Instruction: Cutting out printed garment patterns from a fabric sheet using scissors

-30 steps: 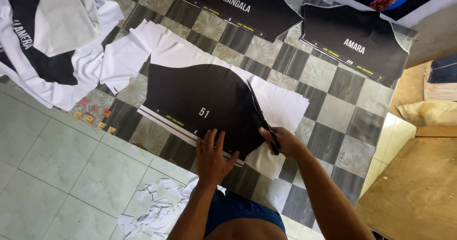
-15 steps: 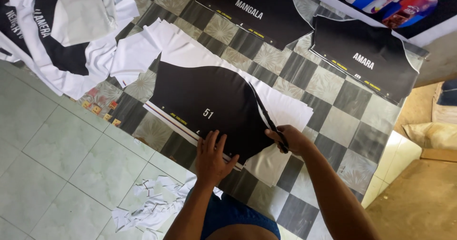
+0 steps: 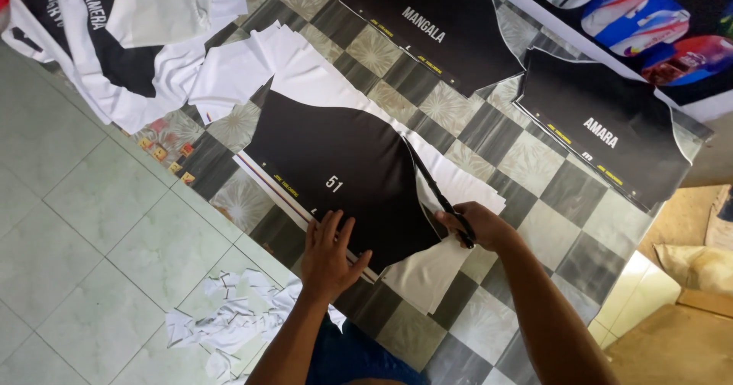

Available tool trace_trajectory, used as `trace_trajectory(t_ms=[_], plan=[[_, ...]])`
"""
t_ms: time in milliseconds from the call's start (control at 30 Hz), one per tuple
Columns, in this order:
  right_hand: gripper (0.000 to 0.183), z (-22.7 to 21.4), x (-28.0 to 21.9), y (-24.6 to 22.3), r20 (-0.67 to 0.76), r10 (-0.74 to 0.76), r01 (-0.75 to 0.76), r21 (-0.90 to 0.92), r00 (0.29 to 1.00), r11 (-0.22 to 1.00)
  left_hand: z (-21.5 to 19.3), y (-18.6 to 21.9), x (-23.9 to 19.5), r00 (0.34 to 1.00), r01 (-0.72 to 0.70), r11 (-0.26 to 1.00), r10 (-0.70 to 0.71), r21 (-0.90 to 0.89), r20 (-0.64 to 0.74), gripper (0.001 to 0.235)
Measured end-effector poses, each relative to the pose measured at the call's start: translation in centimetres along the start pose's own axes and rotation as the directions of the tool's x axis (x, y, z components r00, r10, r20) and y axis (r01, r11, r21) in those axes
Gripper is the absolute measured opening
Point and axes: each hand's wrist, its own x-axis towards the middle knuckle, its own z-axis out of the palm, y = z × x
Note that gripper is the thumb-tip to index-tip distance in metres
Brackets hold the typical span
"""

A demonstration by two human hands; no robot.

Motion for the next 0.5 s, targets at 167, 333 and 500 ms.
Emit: trace_trajectory(t_ms=[167,333,500], plan=[[0.051,-2.7,3.6,1.2,0.077,0.044,-0.047,0.046,0.996,0.998,0.6,-0.1,-0.3,0.998,0.038,0.999,-0.04,0.032,0.042,0.082],[0.046,-2.5,1.1,-2.8,0.038,0.025,-0.022,-0.078,0.999,0.997,0.5,0.0,-0.3,0.996,0.053,0.998,-0.056,0.045,0.064,0.081],[0.042,-3.3,2.7,-2.1,0.052,0.061,-0.058,-0.067,0.997,0.996,0.6,-0.1,-0.2,0.998,0.04,0.994,-0.045,0.103,0.053,0.082]])
